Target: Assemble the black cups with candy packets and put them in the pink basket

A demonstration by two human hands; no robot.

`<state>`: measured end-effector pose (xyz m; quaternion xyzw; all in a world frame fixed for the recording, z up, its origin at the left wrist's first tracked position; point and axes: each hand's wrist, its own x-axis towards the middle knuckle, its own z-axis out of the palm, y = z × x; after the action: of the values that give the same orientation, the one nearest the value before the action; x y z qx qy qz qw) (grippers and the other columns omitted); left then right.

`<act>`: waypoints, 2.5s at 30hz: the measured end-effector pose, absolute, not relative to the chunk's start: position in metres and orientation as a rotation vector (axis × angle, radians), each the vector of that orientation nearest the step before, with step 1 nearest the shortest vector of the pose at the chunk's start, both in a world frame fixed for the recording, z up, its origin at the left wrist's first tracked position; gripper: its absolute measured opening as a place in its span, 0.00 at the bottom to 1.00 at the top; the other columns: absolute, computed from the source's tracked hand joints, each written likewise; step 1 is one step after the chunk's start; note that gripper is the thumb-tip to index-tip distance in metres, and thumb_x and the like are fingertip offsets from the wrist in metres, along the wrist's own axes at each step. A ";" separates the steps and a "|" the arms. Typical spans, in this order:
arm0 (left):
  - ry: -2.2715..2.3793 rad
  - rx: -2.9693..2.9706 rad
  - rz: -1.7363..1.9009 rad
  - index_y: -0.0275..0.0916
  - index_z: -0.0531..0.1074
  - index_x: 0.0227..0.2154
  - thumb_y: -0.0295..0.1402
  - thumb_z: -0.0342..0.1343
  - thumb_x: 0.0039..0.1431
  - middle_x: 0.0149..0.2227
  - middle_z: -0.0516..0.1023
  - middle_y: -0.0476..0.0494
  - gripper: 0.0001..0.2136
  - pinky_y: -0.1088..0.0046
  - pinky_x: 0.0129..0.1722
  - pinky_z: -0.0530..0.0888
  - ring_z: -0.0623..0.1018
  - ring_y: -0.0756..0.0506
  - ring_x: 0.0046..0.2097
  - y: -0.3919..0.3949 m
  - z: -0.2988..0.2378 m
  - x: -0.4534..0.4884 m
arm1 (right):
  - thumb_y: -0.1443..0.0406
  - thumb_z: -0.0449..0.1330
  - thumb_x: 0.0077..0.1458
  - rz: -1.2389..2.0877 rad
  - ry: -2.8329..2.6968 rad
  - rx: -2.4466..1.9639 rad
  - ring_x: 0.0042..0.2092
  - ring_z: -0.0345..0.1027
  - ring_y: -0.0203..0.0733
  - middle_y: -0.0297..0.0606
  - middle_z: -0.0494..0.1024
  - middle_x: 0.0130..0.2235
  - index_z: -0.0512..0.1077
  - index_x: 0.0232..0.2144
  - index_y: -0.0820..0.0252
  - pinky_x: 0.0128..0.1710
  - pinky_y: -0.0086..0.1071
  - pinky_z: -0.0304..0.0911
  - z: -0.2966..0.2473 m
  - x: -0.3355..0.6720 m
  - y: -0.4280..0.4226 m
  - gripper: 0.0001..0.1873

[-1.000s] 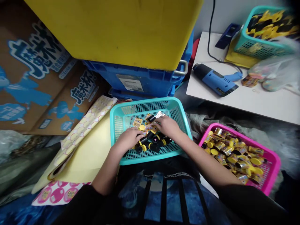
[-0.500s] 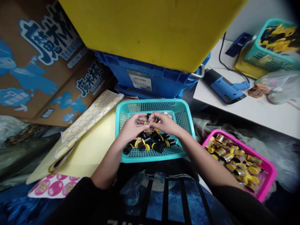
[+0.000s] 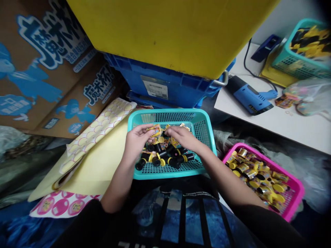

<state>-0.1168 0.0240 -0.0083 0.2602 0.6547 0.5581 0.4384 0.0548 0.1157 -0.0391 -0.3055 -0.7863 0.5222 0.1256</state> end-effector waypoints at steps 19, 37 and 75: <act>1.495 0.371 1.567 0.35 0.78 0.25 0.38 0.72 0.35 0.30 0.82 0.45 0.15 0.69 0.36 0.78 0.80 0.47 0.34 0.016 -0.022 -0.133 | 0.66 0.59 0.55 1.349 -2.834 -0.897 0.53 0.63 0.55 0.50 0.72 0.49 0.74 0.43 0.60 0.54 0.52 0.58 -0.084 0.090 0.117 0.12; 1.421 0.384 1.334 0.37 0.82 0.27 0.39 0.72 0.34 0.31 0.84 0.43 0.15 0.75 0.30 0.79 0.81 0.48 0.29 0.010 -0.009 -0.112 | 0.61 0.68 0.47 1.818 -1.728 -0.828 0.35 0.70 0.35 0.37 0.76 0.41 0.74 0.40 0.57 0.36 0.33 0.67 -0.001 0.088 0.107 0.16; 1.460 1.200 0.926 0.42 0.74 0.45 0.40 0.59 0.56 0.45 0.79 0.40 0.15 0.66 0.42 0.76 0.79 0.41 0.45 0.042 0.011 -0.084 | 0.55 0.62 0.53 0.842 -1.776 -1.589 0.40 0.73 0.48 0.45 0.77 0.44 0.69 0.46 0.52 0.38 0.41 0.67 0.013 0.253 0.091 0.19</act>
<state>-0.0844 0.0425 0.0113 0.4954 0.6025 0.3823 0.4954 0.2526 0.0906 0.0129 -0.5993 -0.6697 0.3175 0.3024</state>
